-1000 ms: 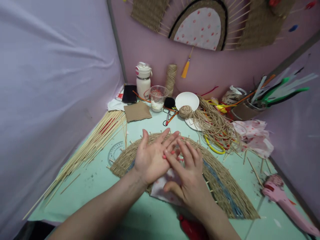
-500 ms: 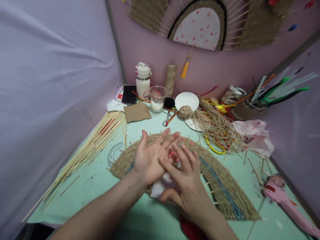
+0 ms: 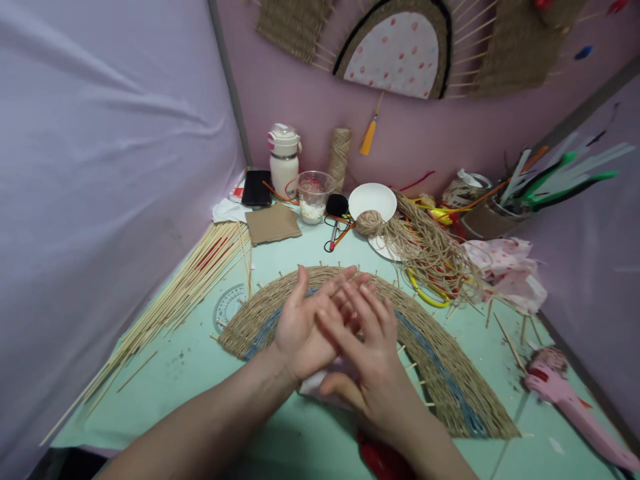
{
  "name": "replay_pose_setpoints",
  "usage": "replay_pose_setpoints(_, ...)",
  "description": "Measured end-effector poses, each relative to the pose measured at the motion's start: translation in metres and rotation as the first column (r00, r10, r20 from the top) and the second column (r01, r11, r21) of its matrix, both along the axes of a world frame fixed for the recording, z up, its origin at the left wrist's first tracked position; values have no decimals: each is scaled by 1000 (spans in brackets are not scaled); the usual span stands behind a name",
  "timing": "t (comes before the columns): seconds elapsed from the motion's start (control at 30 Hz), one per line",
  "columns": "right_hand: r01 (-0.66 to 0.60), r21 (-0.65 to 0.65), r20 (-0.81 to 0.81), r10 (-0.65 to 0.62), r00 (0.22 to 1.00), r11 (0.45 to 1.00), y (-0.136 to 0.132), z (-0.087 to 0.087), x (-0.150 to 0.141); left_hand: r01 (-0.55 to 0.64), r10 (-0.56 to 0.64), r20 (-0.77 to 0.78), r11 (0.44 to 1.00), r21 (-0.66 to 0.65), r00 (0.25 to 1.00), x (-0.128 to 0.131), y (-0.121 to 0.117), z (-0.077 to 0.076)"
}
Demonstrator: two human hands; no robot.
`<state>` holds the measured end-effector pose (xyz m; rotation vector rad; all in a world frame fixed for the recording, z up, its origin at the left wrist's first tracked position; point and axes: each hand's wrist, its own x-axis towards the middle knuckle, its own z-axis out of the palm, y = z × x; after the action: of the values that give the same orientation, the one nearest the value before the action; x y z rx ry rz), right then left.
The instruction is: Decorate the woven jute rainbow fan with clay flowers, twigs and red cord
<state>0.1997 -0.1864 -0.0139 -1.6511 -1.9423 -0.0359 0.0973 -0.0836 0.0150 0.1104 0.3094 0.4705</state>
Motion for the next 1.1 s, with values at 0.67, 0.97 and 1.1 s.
replay_pose_setpoints(0.67,171,189,-247,-122,961,967,2,9,-7,24,-23,-16,998,51,1000,6,-5,-10)
replay_pose_setpoints(0.97,260,123,-416,-188,890,958,2,8,-2,59,-56,-96,998,26,994,7,-7,-6)
replay_pose_setpoints(1.1,369,35,-653,-258,712,929,1,12,17,100,-98,-84,995,20,992,8,-8,-9)
